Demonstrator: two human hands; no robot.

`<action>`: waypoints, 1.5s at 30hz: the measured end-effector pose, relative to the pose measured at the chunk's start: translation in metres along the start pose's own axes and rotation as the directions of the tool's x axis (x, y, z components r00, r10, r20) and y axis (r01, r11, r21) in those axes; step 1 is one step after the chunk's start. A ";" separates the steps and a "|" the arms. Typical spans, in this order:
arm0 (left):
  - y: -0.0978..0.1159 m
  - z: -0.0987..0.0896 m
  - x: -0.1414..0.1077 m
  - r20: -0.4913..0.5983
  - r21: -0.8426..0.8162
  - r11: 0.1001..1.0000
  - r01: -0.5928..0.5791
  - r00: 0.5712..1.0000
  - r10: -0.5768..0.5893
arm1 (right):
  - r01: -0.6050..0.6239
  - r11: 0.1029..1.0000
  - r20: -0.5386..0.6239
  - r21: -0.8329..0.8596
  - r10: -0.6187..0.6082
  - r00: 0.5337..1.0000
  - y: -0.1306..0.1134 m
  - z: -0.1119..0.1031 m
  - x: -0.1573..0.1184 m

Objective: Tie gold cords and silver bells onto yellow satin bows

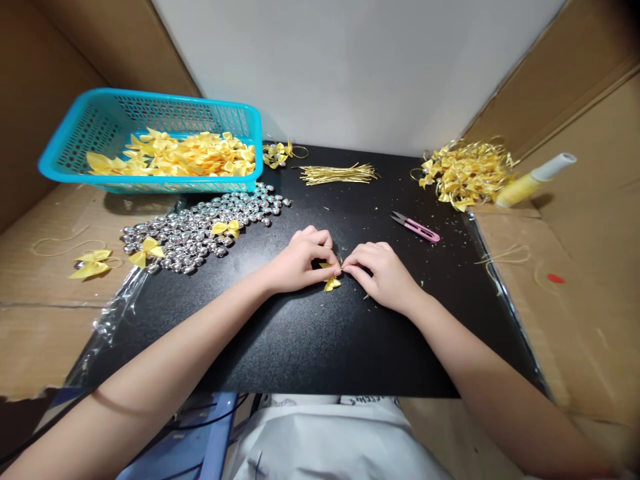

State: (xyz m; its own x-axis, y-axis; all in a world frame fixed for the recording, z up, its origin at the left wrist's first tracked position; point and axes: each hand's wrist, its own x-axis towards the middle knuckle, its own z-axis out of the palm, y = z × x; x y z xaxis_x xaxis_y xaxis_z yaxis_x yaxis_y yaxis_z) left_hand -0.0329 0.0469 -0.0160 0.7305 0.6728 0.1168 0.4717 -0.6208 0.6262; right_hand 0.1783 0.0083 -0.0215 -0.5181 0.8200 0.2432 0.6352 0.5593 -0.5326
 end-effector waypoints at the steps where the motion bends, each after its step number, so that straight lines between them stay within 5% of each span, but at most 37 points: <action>1: 0.000 0.000 0.000 0.001 0.001 1.000 -0.002 1.000 0.002 | -0.005 1.000 0.002 0.003 0.005 1.000 -0.001 0.000 0.000; 45: -0.002 -0.002 -0.002 0.008 -0.011 0.999 -0.042 0.999 0.042 | -0.013 1.000 0.019 0.016 0.013 1.000 0.004 -0.011 -0.002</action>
State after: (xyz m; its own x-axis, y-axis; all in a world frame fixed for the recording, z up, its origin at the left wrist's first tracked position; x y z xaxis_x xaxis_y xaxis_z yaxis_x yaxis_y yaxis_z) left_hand -0.0359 0.0475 -0.0158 0.7536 0.6428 0.1372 0.4351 -0.6443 0.6289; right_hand 0.1877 0.0105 -0.0153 -0.5206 0.8247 0.2211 0.6328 0.5465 -0.5484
